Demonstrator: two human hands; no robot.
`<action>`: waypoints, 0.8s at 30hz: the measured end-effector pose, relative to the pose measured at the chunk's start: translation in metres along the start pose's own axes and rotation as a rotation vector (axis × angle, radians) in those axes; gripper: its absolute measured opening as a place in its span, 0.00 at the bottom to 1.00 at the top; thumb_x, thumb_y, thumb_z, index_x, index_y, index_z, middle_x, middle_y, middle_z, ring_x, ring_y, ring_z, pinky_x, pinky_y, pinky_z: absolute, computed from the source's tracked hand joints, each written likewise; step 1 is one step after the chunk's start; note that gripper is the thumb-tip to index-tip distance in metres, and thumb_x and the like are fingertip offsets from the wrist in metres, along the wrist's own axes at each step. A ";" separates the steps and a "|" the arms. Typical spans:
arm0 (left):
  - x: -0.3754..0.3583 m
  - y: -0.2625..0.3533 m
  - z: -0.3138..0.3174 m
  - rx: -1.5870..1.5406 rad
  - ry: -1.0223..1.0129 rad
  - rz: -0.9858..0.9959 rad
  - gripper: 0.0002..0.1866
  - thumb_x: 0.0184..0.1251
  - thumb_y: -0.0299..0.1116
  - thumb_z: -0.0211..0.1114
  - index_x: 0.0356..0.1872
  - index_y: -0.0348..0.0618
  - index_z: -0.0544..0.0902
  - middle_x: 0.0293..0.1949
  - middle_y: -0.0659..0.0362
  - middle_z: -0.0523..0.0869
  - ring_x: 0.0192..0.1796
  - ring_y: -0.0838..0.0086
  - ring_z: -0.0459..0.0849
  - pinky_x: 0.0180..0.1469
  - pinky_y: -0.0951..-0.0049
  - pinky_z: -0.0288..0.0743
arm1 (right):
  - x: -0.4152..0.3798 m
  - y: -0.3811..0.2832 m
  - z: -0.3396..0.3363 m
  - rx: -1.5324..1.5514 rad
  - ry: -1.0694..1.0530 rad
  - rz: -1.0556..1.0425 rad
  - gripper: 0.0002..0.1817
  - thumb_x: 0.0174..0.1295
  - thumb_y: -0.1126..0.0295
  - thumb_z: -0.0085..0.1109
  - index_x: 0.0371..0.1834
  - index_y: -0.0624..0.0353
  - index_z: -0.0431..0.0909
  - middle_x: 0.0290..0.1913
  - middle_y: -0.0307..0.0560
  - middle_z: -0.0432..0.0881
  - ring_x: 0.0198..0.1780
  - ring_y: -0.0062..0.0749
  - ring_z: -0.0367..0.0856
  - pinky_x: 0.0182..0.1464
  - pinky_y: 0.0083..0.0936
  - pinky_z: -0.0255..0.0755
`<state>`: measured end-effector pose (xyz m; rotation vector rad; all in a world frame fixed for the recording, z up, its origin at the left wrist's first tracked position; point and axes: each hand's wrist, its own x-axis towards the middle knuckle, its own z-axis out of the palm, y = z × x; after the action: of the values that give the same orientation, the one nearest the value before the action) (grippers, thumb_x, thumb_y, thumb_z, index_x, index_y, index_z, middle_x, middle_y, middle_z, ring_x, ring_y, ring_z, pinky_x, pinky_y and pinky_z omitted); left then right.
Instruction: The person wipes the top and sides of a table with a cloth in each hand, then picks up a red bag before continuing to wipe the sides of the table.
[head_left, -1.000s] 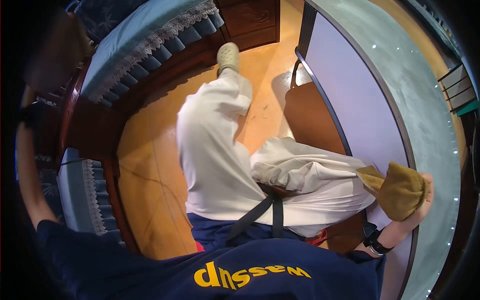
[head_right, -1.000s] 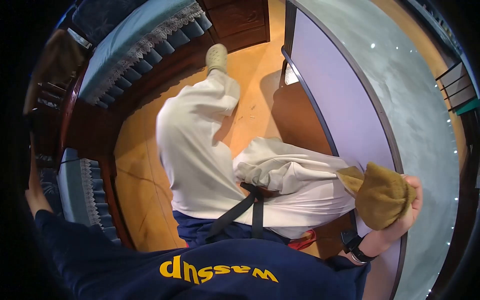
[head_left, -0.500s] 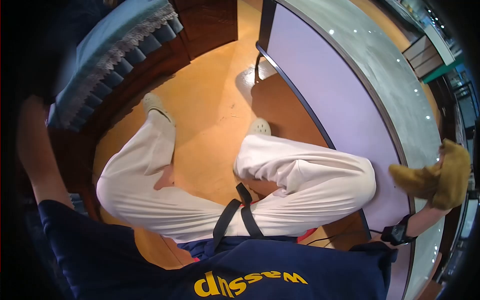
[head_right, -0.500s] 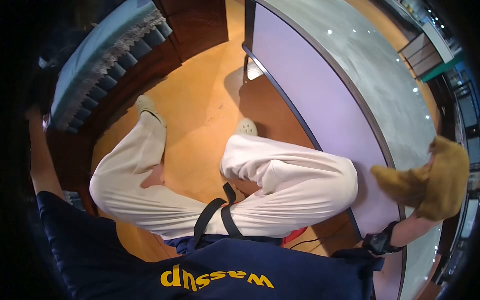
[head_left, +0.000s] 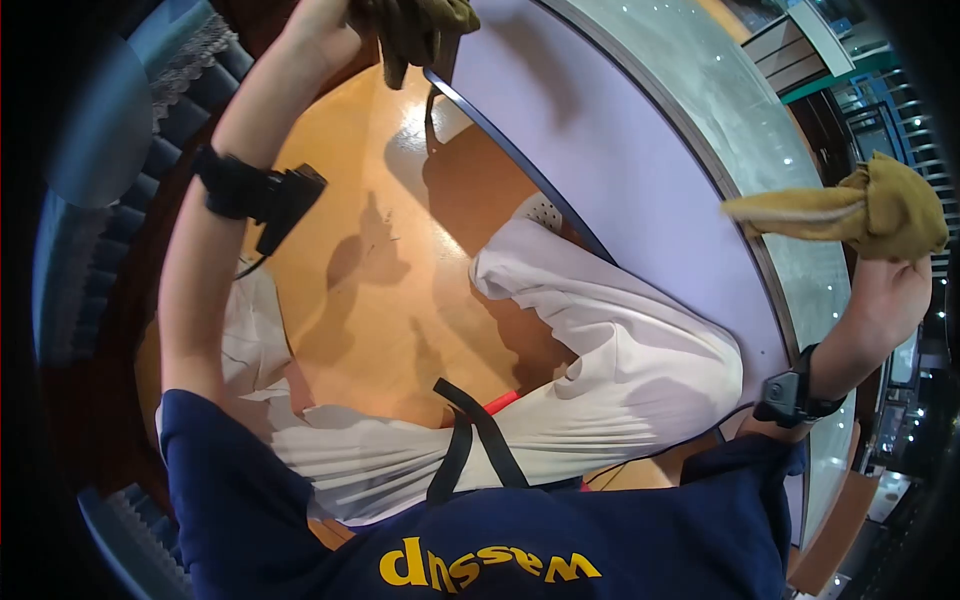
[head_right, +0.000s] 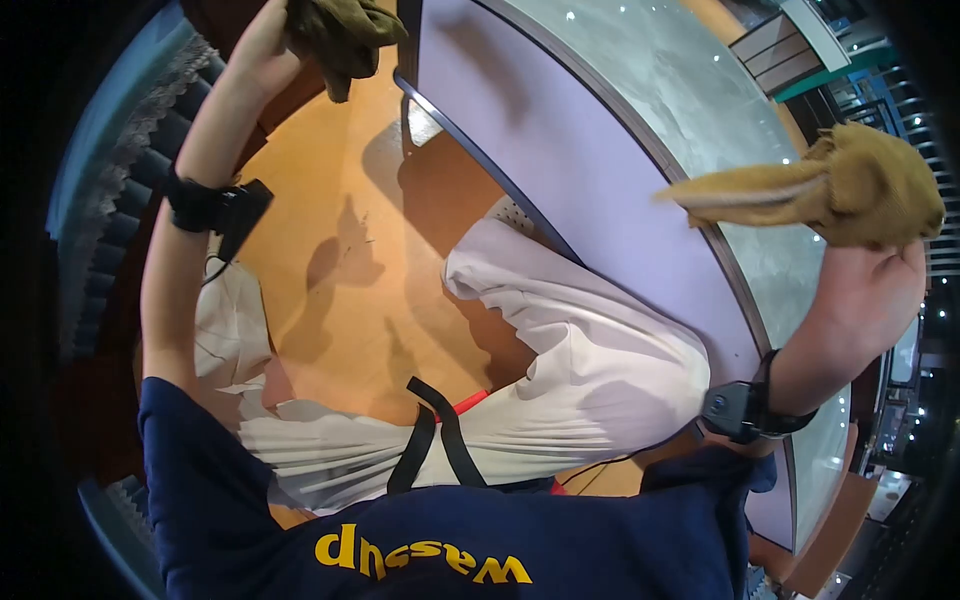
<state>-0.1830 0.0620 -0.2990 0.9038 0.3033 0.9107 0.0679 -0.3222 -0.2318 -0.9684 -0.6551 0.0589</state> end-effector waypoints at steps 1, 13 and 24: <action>0.011 -0.017 -0.010 0.016 -0.074 0.052 0.22 0.74 0.49 0.40 0.45 0.41 0.74 0.40 0.57 0.82 0.45 0.67 0.80 0.53 0.66 0.74 | -0.014 0.008 0.030 -0.010 0.097 -0.029 0.19 0.66 0.72 0.40 0.58 0.68 0.64 0.63 0.57 0.65 0.63 0.44 0.66 0.67 0.40 0.56; -0.030 -0.229 0.013 1.156 -0.292 0.731 0.32 0.56 0.39 0.56 0.65 0.49 0.64 0.41 0.52 0.77 0.50 0.62 0.73 0.56 0.65 0.65 | -0.006 0.061 0.004 -0.159 0.355 0.030 0.16 0.61 0.77 0.50 0.52 0.72 0.68 0.52 0.54 0.75 0.57 0.39 0.72 0.62 0.33 0.64; -0.061 -0.287 -0.025 1.112 -0.719 0.389 0.20 0.58 0.40 0.58 0.53 0.50 0.74 0.54 0.57 0.76 0.57 0.59 0.72 0.59 0.56 0.63 | -0.007 0.074 0.004 -0.244 0.321 0.215 0.16 0.66 0.72 0.46 0.55 0.68 0.67 0.56 0.53 0.72 0.60 0.38 0.70 0.64 0.39 0.64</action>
<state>-0.0761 -0.0559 -0.5467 2.3011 -0.0300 0.6597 0.0774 -0.2788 -0.2916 -1.2501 -0.2636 0.0122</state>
